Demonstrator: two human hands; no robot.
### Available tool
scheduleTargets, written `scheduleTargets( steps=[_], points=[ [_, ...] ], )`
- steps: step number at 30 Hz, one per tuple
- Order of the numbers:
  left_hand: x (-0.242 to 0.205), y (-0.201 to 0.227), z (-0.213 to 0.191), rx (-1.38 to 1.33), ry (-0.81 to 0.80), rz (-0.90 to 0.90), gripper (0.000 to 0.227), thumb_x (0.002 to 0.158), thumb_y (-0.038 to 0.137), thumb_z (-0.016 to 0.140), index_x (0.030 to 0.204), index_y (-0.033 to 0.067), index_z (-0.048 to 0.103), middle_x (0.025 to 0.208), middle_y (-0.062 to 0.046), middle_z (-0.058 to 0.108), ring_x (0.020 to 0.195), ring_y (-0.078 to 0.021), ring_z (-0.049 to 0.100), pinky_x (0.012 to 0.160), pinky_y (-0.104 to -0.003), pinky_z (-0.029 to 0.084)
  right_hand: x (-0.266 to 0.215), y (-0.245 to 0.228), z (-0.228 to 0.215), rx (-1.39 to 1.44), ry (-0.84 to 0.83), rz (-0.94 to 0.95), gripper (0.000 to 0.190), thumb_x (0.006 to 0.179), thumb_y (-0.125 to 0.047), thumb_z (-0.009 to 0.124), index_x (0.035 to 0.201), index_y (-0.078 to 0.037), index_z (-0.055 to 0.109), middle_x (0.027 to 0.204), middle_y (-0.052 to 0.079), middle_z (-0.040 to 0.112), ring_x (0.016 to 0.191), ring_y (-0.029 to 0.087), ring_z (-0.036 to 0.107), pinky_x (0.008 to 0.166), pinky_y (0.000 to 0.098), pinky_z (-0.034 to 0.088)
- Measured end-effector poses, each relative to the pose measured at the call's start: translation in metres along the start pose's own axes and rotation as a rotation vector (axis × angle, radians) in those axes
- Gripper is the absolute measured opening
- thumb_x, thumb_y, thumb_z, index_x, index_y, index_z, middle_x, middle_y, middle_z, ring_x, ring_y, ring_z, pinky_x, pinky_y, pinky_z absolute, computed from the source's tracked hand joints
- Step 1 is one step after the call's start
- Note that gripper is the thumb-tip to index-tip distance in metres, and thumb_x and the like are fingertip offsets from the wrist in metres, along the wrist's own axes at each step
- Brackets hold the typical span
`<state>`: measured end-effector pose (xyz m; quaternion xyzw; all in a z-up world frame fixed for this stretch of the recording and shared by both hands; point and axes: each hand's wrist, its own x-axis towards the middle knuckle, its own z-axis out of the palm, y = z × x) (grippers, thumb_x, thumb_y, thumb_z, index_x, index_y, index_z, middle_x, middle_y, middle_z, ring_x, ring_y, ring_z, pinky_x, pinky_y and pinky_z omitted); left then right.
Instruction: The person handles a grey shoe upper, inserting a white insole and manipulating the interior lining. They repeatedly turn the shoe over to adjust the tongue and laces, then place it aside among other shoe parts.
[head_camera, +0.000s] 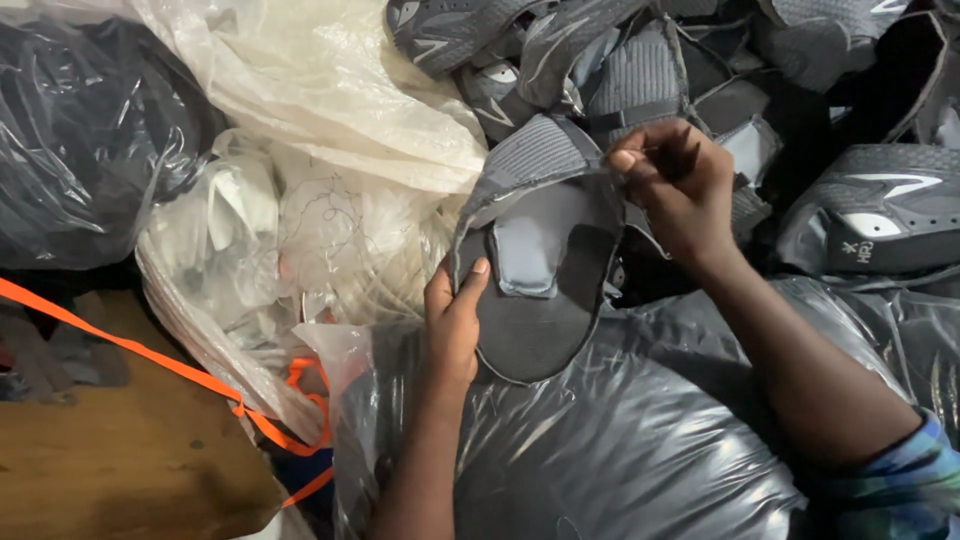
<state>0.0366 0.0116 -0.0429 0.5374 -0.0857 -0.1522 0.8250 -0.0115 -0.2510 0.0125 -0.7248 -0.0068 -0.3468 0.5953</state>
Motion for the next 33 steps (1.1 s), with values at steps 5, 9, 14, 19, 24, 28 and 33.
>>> scheduleTargets(
  steps=[5, 9, 14, 19, 24, 28, 33],
  points=[
    [-0.027, 0.066, 0.029, 0.722, 0.059, 0.603, 0.059, 0.097, 0.020, 0.068, 0.146, -0.0036, 0.046, 0.149, -0.023, 0.045, 0.141, -0.0354, 0.037, 0.118, -0.045, 0.030, -0.001, -0.024, 0.001, 0.005, -0.172, 0.024, 0.007, 0.106, -0.004, 0.068, 0.110, -0.002, 0.064, 0.102, 0.001, 0.068, 0.093, 0.010, 0.063, 0.081, 0.0244, 0.053],
    [-0.048, 0.102, 0.049, 1.152, -0.011, 0.938, 0.049, 0.100, 0.023, 0.065, 0.144, 0.0042, 0.054, 0.155, -0.023, 0.045, 0.152, -0.0426, 0.029, 0.128, -0.055, 0.017, -0.009, -0.061, 0.020, -0.227, -0.473, -0.299, 0.006, 0.100, -0.003, 0.067, 0.105, -0.003, 0.064, 0.103, 0.006, 0.070, 0.095, 0.015, 0.070, 0.083, 0.0291, 0.057],
    [-0.038, 0.077, 0.029, 0.925, -0.247, 0.582, 0.038, 0.103, 0.019, 0.064, 0.139, 0.0076, 0.063, 0.134, -0.013, 0.067, 0.131, -0.0315, 0.060, 0.114, -0.044, 0.043, -0.026, -0.065, 0.041, -0.163, -0.682, -0.154, 0.008, 0.094, -0.006, 0.071, 0.100, -0.005, 0.066, 0.092, 0.003, 0.070, 0.084, 0.014, 0.069, 0.072, 0.0278, 0.055],
    [-0.026, 0.064, 0.019, 0.737, -0.394, 0.398, 0.034, 0.099, 0.013, 0.070, 0.131, 0.0039, 0.066, 0.123, -0.011, 0.073, 0.117, -0.0244, 0.069, 0.102, -0.037, 0.053, -0.030, -0.040, 0.044, 0.160, -0.583, 0.243, 0.014, 0.094, -0.009, 0.073, 0.103, -0.006, 0.063, 0.095, -0.003, 0.067, 0.089, 0.005, 0.063, 0.078, 0.0245, 0.054],
    [-0.021, 0.049, 0.012, 0.448, -0.366, 0.179, 0.019, 0.092, 0.005, 0.074, 0.109, 0.0009, 0.068, 0.112, -0.006, 0.074, 0.106, -0.0119, 0.068, 0.097, -0.029, 0.055, -0.024, -0.051, 0.045, 0.196, -0.577, 0.561, 0.017, 0.087, -0.008, 0.080, 0.097, -0.008, 0.066, 0.081, -0.005, 0.065, 0.069, 0.002, 0.054, 0.057, 0.0196, 0.040],
    [-0.019, 0.048, 0.011, 0.351, -0.364, 0.185, 0.012, 0.093, 0.004, 0.073, 0.103, 0.0012, 0.067, 0.109, -0.004, 0.072, 0.103, -0.0096, 0.067, 0.096, -0.027, 0.055, -0.015, -0.059, 0.040, 0.182, -0.583, 0.626, 0.016, 0.086, -0.010, 0.077, 0.098, -0.007, 0.065, 0.080, -0.005, 0.070, 0.063, 0.003, 0.053, 0.051, 0.0204, 0.036],
    [-0.020, 0.049, 0.013, 0.306, -0.177, 0.129, 0.008, 0.096, 0.007, 0.072, 0.101, 0.0013, 0.071, 0.094, -0.001, 0.070, 0.088, -0.0075, 0.063, 0.083, -0.025, 0.052, -0.004, -0.064, 0.020, -0.140, -0.743, 0.603, 0.036, 0.100, -0.031, 0.060, 0.132, -0.015, 0.062, 0.092, 0.002, 0.068, 0.070, 0.009, 0.052, 0.059, 0.0262, 0.045]
  ],
)
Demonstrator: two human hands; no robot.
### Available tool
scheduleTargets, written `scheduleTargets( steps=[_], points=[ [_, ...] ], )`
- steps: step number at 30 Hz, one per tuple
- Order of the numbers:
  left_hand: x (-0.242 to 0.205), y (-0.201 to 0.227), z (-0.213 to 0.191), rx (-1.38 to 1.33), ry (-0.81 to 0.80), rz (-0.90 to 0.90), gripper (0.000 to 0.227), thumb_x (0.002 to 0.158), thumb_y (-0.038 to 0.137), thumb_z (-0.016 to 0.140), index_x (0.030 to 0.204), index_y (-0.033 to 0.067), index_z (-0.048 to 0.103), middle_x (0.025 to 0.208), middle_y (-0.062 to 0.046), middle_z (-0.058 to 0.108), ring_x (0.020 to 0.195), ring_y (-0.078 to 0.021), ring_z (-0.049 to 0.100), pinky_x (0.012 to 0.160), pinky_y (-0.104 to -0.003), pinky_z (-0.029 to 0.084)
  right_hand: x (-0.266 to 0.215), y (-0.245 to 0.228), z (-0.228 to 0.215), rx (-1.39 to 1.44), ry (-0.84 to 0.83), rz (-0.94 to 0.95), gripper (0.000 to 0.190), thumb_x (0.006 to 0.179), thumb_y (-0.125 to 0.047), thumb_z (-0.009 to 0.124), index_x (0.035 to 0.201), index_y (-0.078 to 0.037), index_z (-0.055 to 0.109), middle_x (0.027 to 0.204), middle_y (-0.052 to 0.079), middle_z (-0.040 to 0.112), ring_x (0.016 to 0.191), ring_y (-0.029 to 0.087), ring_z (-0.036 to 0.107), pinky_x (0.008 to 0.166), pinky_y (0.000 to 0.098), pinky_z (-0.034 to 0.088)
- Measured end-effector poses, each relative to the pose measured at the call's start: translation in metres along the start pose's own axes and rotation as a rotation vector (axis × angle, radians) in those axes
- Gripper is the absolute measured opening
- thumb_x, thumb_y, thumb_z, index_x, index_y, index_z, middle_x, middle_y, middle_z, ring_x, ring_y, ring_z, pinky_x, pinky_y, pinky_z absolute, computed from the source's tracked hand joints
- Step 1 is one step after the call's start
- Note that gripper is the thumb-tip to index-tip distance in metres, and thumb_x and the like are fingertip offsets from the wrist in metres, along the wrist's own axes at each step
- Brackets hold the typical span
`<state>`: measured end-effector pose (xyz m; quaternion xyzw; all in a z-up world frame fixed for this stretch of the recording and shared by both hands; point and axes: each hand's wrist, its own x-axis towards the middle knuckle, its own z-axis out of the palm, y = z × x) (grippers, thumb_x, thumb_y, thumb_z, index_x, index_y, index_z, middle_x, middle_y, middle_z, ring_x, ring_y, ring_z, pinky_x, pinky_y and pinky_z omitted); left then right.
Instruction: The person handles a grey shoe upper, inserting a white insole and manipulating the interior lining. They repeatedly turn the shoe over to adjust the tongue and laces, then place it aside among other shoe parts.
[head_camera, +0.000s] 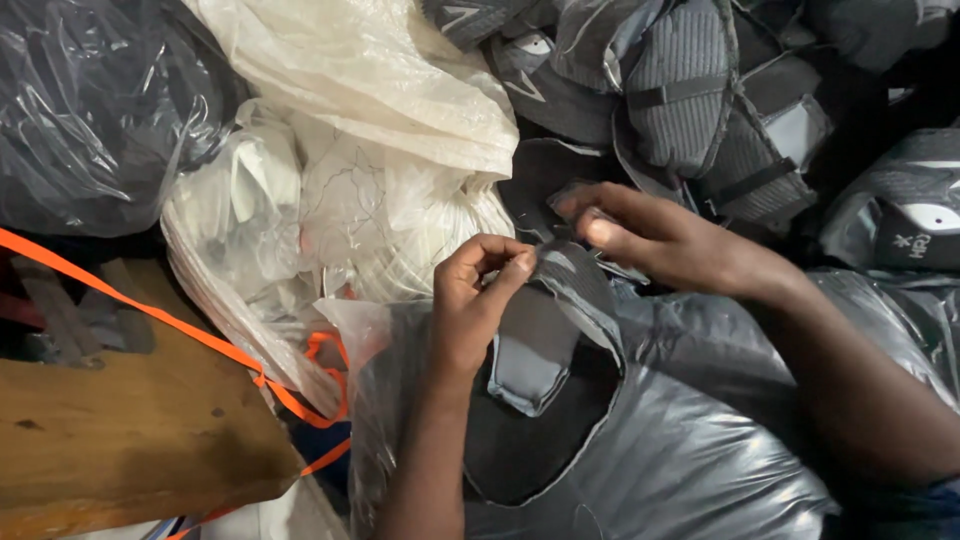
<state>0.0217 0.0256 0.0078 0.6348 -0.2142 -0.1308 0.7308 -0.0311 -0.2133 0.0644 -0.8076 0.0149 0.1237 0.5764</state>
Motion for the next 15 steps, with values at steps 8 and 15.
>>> scheduleTargets(
  steps=[8, 15],
  points=[
    [-0.003, 0.011, 0.012, 0.076, 0.099, 0.030, 0.010, 0.095, 0.011, 0.074, 0.099, 0.0026, 0.072, 0.090, 0.001, 0.071, 0.084, -0.0059, 0.063, 0.080, -0.023, 0.053, -0.002, -0.009, 0.007, -0.374, -0.115, -0.285, 0.049, 0.087, -0.032, 0.072, 0.133, -0.016, 0.070, 0.106, 0.007, 0.068, 0.093, 0.018, 0.068, 0.076, 0.0340, 0.057],
    [-0.005, 0.008, 0.012, 0.080, 0.126, 0.060, 0.009, 0.093, 0.010, 0.076, 0.095, 0.0025, 0.072, 0.088, 0.001, 0.071, 0.080, -0.0053, 0.063, 0.076, -0.023, 0.052, -0.002, -0.007, 0.006, -0.209, -0.047, -0.196, 0.036, 0.077, -0.023, 0.084, 0.107, -0.007, 0.072, 0.096, 0.003, 0.077, 0.089, 0.012, 0.072, 0.078, 0.0307, 0.060]
  ],
)
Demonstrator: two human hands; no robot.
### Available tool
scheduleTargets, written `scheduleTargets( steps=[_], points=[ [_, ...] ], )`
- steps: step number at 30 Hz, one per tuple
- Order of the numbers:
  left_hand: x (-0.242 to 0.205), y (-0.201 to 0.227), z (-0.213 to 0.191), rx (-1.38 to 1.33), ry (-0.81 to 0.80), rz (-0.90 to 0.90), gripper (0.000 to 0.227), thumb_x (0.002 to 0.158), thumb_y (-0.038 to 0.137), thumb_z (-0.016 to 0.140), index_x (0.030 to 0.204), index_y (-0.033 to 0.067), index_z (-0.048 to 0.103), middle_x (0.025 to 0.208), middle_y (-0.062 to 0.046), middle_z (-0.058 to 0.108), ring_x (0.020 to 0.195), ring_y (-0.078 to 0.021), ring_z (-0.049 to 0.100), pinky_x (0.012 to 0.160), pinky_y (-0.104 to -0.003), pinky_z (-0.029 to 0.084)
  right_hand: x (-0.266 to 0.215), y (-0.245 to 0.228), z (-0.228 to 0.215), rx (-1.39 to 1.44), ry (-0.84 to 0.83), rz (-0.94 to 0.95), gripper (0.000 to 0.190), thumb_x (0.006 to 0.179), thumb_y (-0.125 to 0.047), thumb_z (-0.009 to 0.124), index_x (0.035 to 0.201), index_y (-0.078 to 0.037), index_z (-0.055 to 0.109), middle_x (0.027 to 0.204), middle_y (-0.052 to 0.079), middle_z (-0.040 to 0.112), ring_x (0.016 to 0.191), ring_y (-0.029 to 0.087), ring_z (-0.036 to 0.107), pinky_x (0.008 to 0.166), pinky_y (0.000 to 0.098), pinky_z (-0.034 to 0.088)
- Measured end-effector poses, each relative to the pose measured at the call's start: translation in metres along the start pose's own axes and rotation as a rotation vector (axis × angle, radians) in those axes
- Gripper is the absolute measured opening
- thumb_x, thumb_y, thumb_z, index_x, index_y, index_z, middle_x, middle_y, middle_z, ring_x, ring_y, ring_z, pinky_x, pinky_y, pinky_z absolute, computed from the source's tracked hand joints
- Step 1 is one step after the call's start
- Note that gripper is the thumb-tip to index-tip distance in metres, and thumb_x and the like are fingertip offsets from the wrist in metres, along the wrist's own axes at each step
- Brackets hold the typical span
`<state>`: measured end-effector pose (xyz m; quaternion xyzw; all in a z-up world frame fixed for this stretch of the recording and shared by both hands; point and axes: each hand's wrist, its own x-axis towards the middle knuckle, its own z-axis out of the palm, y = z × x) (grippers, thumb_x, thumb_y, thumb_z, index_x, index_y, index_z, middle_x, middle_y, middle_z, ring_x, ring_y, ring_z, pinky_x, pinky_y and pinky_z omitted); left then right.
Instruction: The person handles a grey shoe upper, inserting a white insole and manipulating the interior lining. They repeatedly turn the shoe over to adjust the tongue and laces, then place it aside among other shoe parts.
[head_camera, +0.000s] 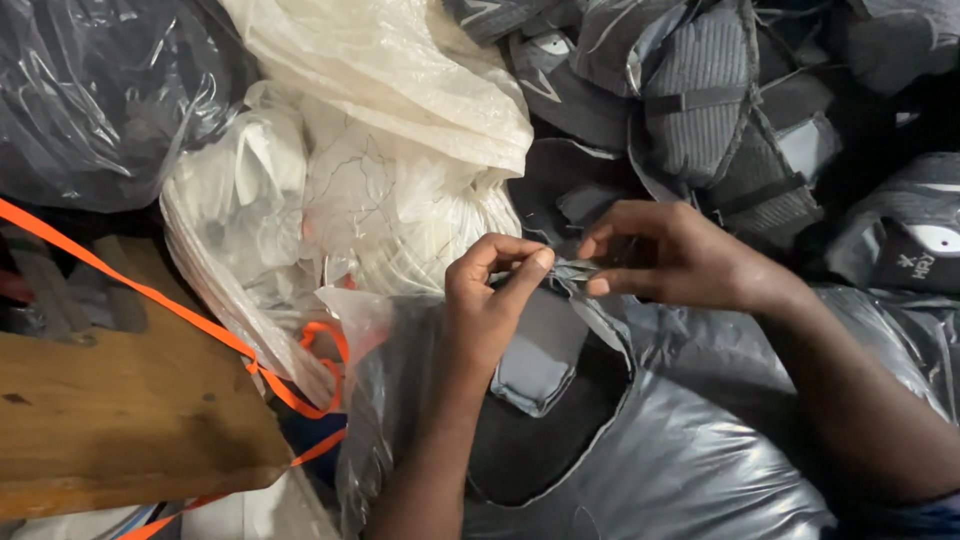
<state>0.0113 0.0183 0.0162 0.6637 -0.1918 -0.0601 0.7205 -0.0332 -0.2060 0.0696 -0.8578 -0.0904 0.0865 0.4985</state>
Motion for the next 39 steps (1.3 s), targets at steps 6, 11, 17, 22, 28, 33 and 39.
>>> scheduleTargets(
  steps=[6, 11, 17, 22, 28, 33, 39],
  points=[
    [0.000, -0.003, 0.003, -0.010, 0.001, 0.017, 0.008, 0.093, 0.009, 0.076, 0.095, 0.0022, 0.072, 0.088, 0.000, 0.071, 0.081, -0.0055, 0.063, 0.076, -0.023, 0.053, 0.000, -0.013, 0.003, -0.016, -0.007, -0.006, 0.034, 0.077, -0.022, 0.082, 0.107, -0.009, 0.072, 0.100, 0.001, 0.074, 0.088, 0.012, 0.072, 0.071, 0.0319, 0.060],
    [-0.002, -0.004, 0.004, 0.015, -0.002, 0.023, 0.008, 0.093, 0.009, 0.076, 0.095, 0.0025, 0.072, 0.088, 0.000, 0.072, 0.081, -0.0059, 0.065, 0.077, -0.024, 0.055, -0.004, -0.026, 0.009, -0.218, 0.016, -0.143, 0.030, 0.077, -0.023, 0.085, 0.099, -0.007, 0.073, 0.095, 0.004, 0.072, 0.085, 0.016, 0.072, 0.069, 0.0333, 0.058],
    [-0.001, -0.009, 0.002, -0.042, 0.006, -0.010, 0.009, 0.093, 0.010, 0.077, 0.097, 0.0039, 0.073, 0.090, 0.000, 0.071, 0.082, -0.0057, 0.062, 0.078, -0.023, 0.052, -0.006, -0.021, 0.003, -0.212, -0.044, -0.169, 0.022, 0.080, -0.020, 0.082, 0.097, -0.008, 0.074, 0.093, 0.000, 0.074, 0.084, 0.013, 0.075, 0.068, 0.0308, 0.059],
    [-0.002, -0.006, 0.004, -0.203, 0.021, -0.129, 0.010, 0.093, 0.010, 0.077, 0.099, 0.0042, 0.072, 0.096, 0.002, 0.071, 0.081, -0.0048, 0.059, 0.075, -0.022, 0.049, -0.004, -0.015, 0.001, 0.039, 0.032, -0.034, 0.031, 0.082, -0.017, 0.081, 0.108, -0.006, 0.070, 0.098, 0.001, 0.073, 0.089, 0.011, 0.070, 0.071, 0.0298, 0.058],
    [-0.008, -0.008, 0.010, -0.160, -0.037, -0.051, 0.010, 0.094, 0.010, 0.076, 0.099, 0.0046, 0.070, 0.096, 0.001, 0.072, 0.084, -0.0055, 0.065, 0.076, -0.022, 0.054, -0.008, -0.017, 0.001, 0.082, -0.077, 0.138, 0.032, 0.081, -0.020, 0.079, 0.109, -0.008, 0.071, 0.093, 0.003, 0.079, 0.087, 0.010, 0.072, 0.073, 0.0292, 0.058],
    [-0.011, -0.010, 0.013, -0.119, -0.084, 0.005, 0.010, 0.094, 0.009, 0.077, 0.097, 0.0034, 0.069, 0.093, 0.000, 0.071, 0.085, -0.0062, 0.066, 0.078, -0.023, 0.055, -0.010, -0.040, 0.000, -0.189, -0.068, 0.125, 0.033, 0.077, -0.023, 0.081, 0.106, -0.010, 0.072, 0.088, 0.001, 0.080, 0.083, 0.011, 0.076, 0.073, 0.0299, 0.060],
    [-0.008, -0.008, 0.008, -0.187, -0.016, -0.093, 0.009, 0.096, 0.009, 0.076, 0.097, 0.0025, 0.071, 0.091, -0.002, 0.071, 0.081, -0.0072, 0.063, 0.074, -0.024, 0.053, -0.012, -0.022, -0.001, -0.147, -0.142, -0.052, 0.024, 0.080, -0.024, 0.081, 0.096, -0.007, 0.074, 0.088, 0.003, 0.080, 0.083, 0.013, 0.077, 0.069, 0.0318, 0.060]
  ],
)
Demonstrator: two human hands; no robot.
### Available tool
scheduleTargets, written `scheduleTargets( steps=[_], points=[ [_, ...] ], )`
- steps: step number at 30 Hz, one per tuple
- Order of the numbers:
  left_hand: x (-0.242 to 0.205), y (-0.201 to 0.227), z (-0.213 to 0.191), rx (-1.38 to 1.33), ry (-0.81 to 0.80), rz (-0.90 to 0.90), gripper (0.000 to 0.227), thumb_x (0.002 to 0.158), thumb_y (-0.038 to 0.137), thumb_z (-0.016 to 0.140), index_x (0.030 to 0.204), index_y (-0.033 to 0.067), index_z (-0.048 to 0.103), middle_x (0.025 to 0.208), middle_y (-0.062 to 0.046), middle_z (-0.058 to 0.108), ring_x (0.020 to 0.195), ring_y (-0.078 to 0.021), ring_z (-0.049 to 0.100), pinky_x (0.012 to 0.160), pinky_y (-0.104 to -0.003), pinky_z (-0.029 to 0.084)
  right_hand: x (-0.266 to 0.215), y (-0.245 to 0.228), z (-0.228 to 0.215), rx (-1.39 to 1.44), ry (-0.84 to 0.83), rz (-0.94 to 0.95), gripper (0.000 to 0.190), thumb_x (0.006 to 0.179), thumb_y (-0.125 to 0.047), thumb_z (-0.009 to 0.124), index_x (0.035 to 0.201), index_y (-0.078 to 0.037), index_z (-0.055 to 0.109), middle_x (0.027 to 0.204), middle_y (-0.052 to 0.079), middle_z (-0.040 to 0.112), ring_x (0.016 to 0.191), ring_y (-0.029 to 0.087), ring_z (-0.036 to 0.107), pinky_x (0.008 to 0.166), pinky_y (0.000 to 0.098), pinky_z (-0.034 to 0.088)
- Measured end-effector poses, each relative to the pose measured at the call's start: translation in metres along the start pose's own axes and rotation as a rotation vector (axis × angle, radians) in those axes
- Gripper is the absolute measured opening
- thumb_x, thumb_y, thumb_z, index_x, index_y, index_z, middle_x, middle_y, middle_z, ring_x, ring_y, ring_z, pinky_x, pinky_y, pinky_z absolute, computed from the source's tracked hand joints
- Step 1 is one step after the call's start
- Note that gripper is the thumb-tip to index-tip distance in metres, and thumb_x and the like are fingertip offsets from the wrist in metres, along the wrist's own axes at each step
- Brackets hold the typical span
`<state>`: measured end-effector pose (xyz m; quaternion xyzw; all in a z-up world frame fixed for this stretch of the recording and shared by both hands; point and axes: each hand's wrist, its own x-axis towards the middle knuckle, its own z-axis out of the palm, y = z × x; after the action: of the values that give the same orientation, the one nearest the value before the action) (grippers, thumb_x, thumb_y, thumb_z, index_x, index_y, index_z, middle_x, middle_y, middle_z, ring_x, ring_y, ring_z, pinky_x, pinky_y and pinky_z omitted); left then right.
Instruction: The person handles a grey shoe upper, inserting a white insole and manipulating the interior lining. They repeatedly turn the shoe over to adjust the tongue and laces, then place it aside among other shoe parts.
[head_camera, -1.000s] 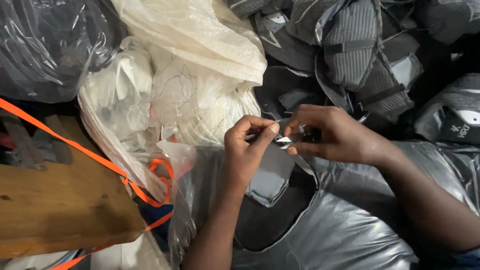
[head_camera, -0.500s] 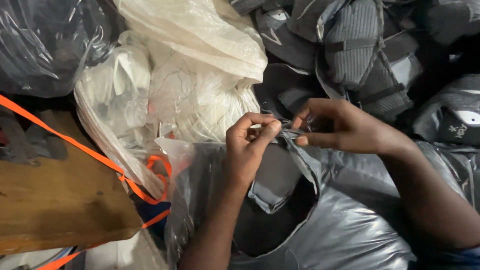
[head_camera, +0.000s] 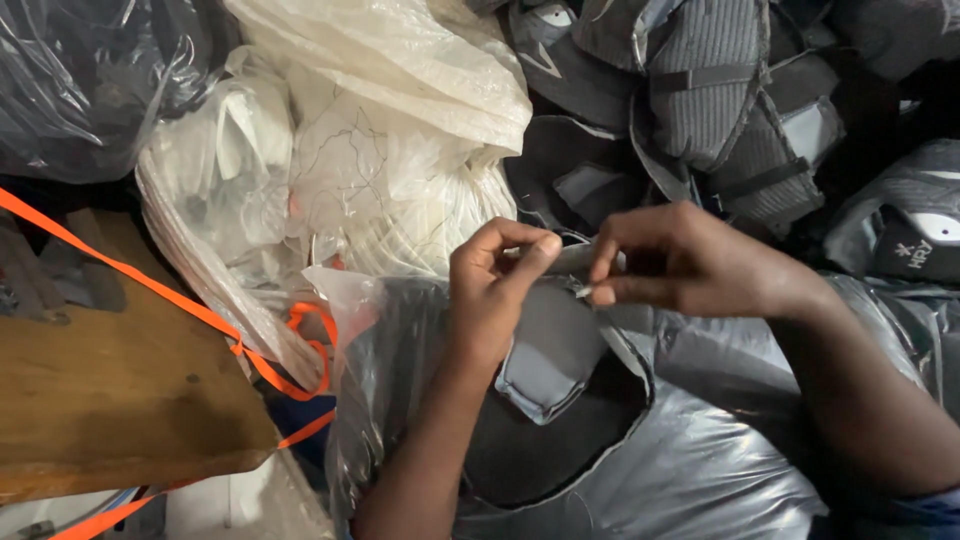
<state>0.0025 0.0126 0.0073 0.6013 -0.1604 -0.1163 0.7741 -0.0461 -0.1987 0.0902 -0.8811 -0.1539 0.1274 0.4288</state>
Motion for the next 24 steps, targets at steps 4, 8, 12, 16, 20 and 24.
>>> scheduleTargets(
  steps=[4, 8, 12, 16, 20, 24],
  points=[
    [0.002, -0.003, 0.000, -0.118, 0.015, -0.007, 0.010, 0.096, 0.010, 0.075, 0.098, 0.0022, 0.070, 0.095, -0.005, 0.072, 0.083, -0.0088, 0.066, 0.077, -0.025, 0.055, 0.005, 0.014, 0.001, 0.196, 0.125, 0.098, 0.031, 0.083, -0.024, 0.077, 0.107, -0.006, 0.069, 0.093, 0.005, 0.076, 0.085, 0.013, 0.074, 0.071, 0.0314, 0.061],
    [-0.003, -0.002, 0.007, -0.089, 0.021, -0.003, 0.009, 0.095, 0.009, 0.073, 0.098, 0.0018, 0.068, 0.103, -0.006, 0.072, 0.082, -0.0079, 0.066, 0.078, -0.026, 0.057, 0.010, 0.004, 0.000, 0.121, 0.023, 0.329, 0.035, 0.088, -0.030, 0.078, 0.114, -0.007, 0.070, 0.091, 0.011, 0.075, 0.073, 0.020, 0.066, 0.063, 0.0375, 0.052],
    [-0.013, -0.002, 0.020, 0.070, -0.077, 0.090, 0.009, 0.098, 0.009, 0.073, 0.097, 0.0012, 0.068, 0.098, -0.005, 0.072, 0.082, -0.0056, 0.062, 0.096, -0.027, 0.054, 0.006, 0.001, -0.002, -0.197, -0.088, 0.178, 0.043, 0.083, -0.037, 0.075, 0.117, -0.011, 0.070, 0.092, 0.007, 0.078, 0.082, 0.018, 0.076, 0.070, 0.0360, 0.059],
    [-0.019, 0.011, 0.027, 0.140, -0.131, 0.145, 0.009, 0.099, 0.010, 0.073, 0.097, 0.0019, 0.068, 0.090, -0.005, 0.072, 0.088, -0.0060, 0.065, 0.102, -0.028, 0.055, 0.005, -0.007, -0.003, -0.148, -0.195, 0.216, 0.058, 0.084, -0.038, 0.072, 0.138, -0.018, 0.064, 0.093, 0.005, 0.081, 0.078, 0.019, 0.075, 0.069, 0.0362, 0.061],
    [-0.018, 0.009, 0.025, 0.142, -0.131, 0.078, 0.010, 0.096, 0.010, 0.074, 0.097, 0.0022, 0.068, 0.093, -0.005, 0.073, 0.089, -0.0078, 0.067, 0.085, -0.030, 0.057, 0.007, -0.012, -0.002, -0.166, -0.144, 0.081, 0.055, 0.084, -0.035, 0.074, 0.133, -0.013, 0.064, 0.101, 0.009, 0.079, 0.077, 0.021, 0.077, 0.066, 0.0383, 0.059],
    [-0.010, -0.010, 0.004, -0.073, -0.019, 0.025, 0.015, 0.095, 0.014, 0.076, 0.102, 0.0032, 0.068, 0.098, -0.008, 0.074, 0.090, -0.0126, 0.069, 0.084, -0.031, 0.058, 0.006, -0.010, -0.002, -0.225, -0.266, 0.314, 0.037, 0.088, -0.039, 0.076, 0.115, -0.014, 0.071, 0.086, 0.005, 0.081, 0.076, 0.018, 0.073, 0.069, 0.0365, 0.059]
  ],
)
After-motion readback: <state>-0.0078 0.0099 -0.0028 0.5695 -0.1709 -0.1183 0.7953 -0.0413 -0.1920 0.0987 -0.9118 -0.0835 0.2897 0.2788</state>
